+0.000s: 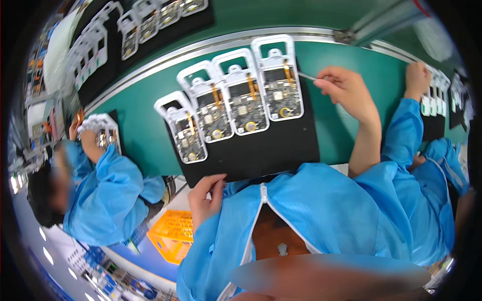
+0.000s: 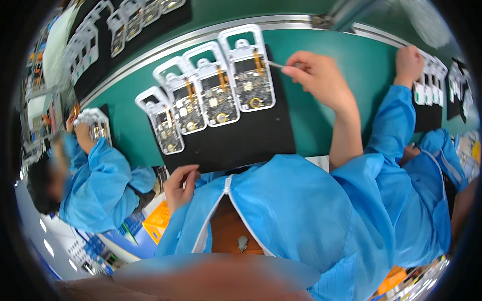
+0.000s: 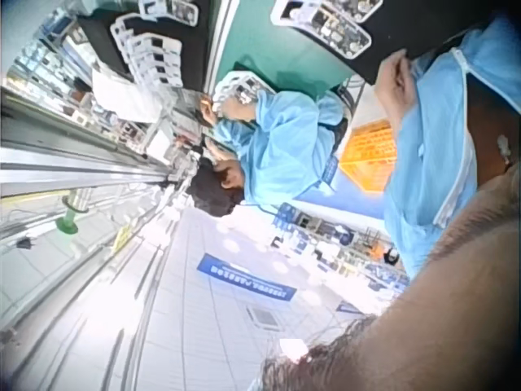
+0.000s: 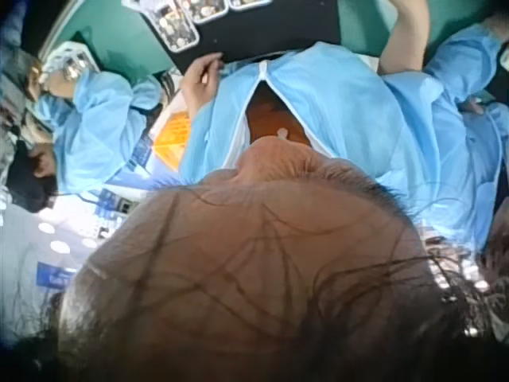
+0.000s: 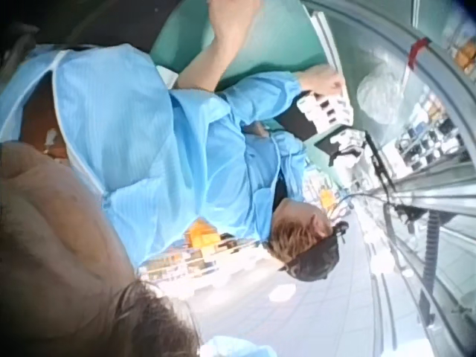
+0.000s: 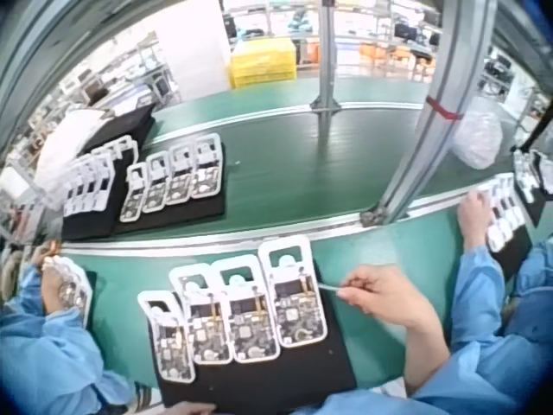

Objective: The person assembles electronic components onto circuit boards by hand, taking components from a tray and placing them into a housing on the circuit board.

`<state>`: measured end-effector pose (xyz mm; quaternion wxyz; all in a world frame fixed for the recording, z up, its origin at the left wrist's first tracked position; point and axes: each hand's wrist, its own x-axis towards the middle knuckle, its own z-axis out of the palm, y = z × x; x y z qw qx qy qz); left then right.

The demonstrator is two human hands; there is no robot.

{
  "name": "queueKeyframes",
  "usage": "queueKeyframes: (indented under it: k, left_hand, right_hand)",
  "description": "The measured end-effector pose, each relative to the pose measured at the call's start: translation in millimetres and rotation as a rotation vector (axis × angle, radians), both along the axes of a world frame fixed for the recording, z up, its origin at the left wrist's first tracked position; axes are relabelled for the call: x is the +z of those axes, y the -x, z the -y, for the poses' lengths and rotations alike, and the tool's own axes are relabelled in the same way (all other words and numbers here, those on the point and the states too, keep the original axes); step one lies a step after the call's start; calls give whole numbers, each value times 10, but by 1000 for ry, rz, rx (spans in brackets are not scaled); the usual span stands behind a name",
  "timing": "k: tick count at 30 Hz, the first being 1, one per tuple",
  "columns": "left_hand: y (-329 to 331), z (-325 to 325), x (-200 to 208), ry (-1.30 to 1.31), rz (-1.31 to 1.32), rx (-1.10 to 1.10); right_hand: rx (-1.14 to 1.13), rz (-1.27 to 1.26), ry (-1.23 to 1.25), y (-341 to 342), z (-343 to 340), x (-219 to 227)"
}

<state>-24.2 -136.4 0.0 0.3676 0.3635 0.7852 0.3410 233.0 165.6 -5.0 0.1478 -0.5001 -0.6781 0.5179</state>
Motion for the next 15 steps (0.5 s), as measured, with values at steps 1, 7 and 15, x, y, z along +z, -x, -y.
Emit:
queueKeyframes:
  k: [1,7,15]
  left_hand:
    - [-45,-312,126,-147,9,-195]
    - [-636,-1692,223,-537,117,-531]
    - [-425,-2482,-171,-634,-380,-426]
  right_hand:
    - [28,-14,-15,-2,1,1]
    - [63,83,-46,7,-205,94]
    - [148,209,-35,-70,-598,67]
